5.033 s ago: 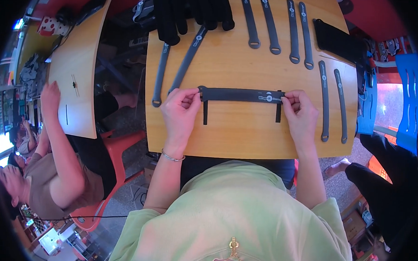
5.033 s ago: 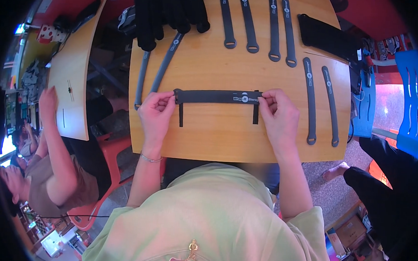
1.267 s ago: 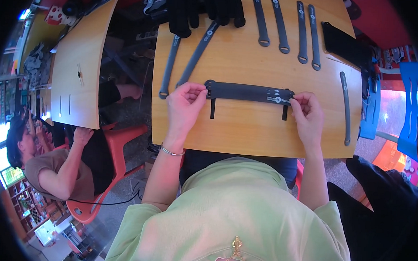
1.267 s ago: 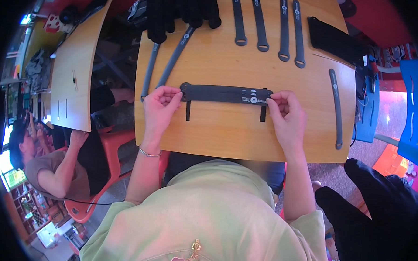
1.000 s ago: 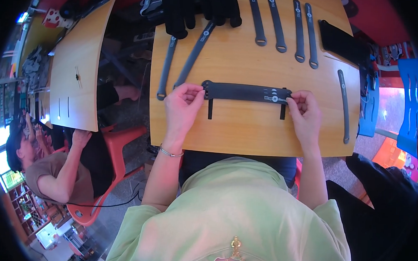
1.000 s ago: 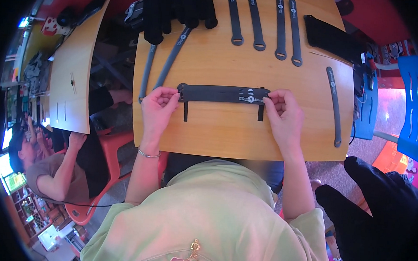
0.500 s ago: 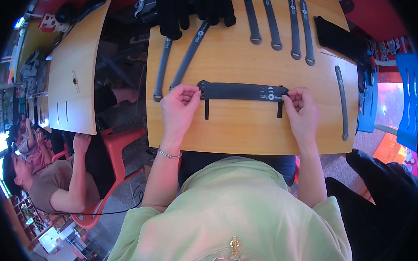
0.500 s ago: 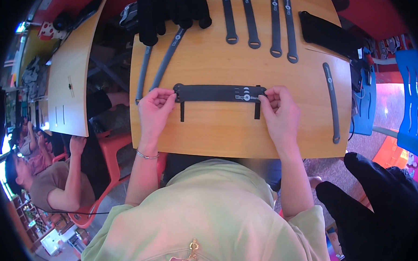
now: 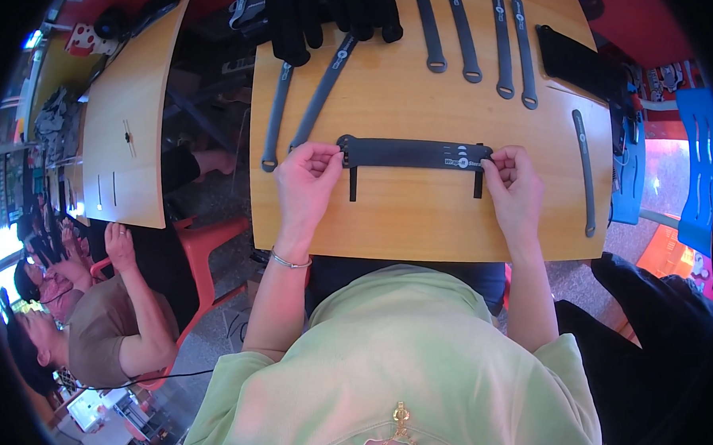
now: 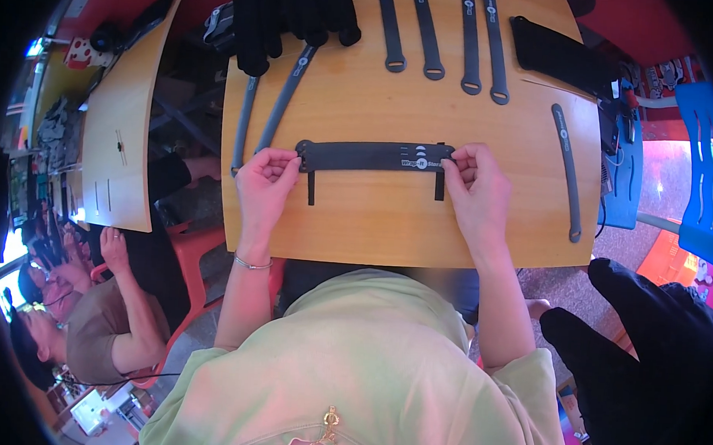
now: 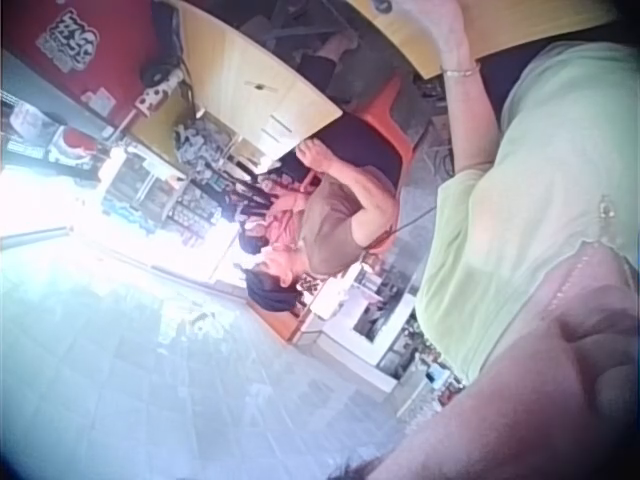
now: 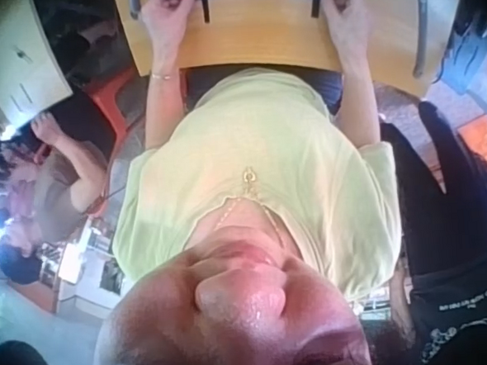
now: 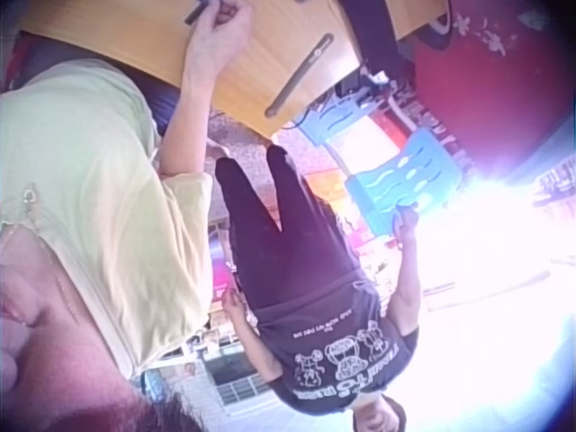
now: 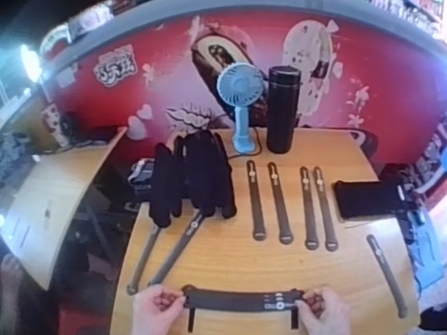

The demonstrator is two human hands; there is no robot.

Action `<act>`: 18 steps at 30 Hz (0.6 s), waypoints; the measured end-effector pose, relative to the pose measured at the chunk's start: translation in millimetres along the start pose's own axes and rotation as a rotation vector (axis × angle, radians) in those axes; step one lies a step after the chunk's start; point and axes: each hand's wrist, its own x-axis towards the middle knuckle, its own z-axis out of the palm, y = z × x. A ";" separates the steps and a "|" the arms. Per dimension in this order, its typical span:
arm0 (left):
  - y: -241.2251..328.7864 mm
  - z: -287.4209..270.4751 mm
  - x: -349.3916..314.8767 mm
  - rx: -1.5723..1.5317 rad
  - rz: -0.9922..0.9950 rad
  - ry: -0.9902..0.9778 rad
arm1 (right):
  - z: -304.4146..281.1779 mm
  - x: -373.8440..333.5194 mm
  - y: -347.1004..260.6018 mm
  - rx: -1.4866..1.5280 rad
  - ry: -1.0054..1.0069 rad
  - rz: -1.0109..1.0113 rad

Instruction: Sorting, inspecting, and trimming black storage straps at a workbench.

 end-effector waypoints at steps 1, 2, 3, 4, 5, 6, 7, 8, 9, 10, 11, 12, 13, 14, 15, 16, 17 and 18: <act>0.3 0.0 -0.2 0.005 0.007 0.002 | -0.2 -0.1 -0.4 0.001 0.000 0.000; 0.4 -0.1 -0.4 0.006 0.008 0.003 | -0.4 -0.2 -1.1 0.000 -0.002 0.001; 0.2 0.1 -0.4 0.017 0.004 0.005 | -0.8 -0.2 -1.6 -0.002 -0.002 0.003; 0.0 0.3 -0.3 0.028 0.001 0.008 | -0.9 -0.3 -1.7 -0.002 -0.001 0.003; -0.2 0.5 -0.2 0.028 0.001 0.008 | -1.0 -0.3 -1.8 -0.005 0.002 0.000; -0.5 0.7 -0.1 0.028 0.007 0.010 | -1.0 -0.4 -2.0 -0.007 0.005 -0.002; -0.7 0.8 -0.1 0.027 0.013 0.012 | -1.2 -0.5 -2.2 -0.007 0.006 -0.002; -0.7 1.1 -0.2 0.027 0.013 0.011 | -1.5 -0.4 -2.7 -0.022 0.002 -0.003; -0.6 2.0 -0.1 0.034 0.018 0.016 | -2.1 -0.5 -3.0 -0.039 0.000 -0.004; -0.4 2.9 0.0 0.040 0.022 0.020 | -2.1 -0.3 -2.8 -0.040 0.003 -0.003; 0.3 3.2 -0.3 0.039 0.023 0.017 | -1.6 0.1 -2.3 -0.051 0.006 -0.011; 0.9 3.1 -1.0 0.077 0.041 0.031 | -1.1 0.7 -1.4 -0.060 0.009 -0.019; 1.2 3.3 -1.3 0.114 0.060 0.046 | -1.1 1.2 -0.7 -0.061 0.011 -0.018; 0.6 3.9 -1.1 0.113 0.060 0.043 | -1.2 1.6 -0.1 -0.064 0.005 -0.016; -0.2 3.6 -1.1 0.113 0.070 0.045 | -1.0 1.7 -0.3 -0.066 -0.003 -0.015; -0.8 3.5 -1.1 0.114 0.080 0.047 | -0.9 1.6 -0.9 -0.066 -0.002 -0.015; -0.9 3.4 -1.3 0.114 0.081 0.046 | -0.8 1.6 -1.6 -0.063 0.004 -0.026; -1.0 3.8 -1.5 0.123 0.089 0.046 | -1.2 1.4 -1.9 -0.061 0.012 -0.037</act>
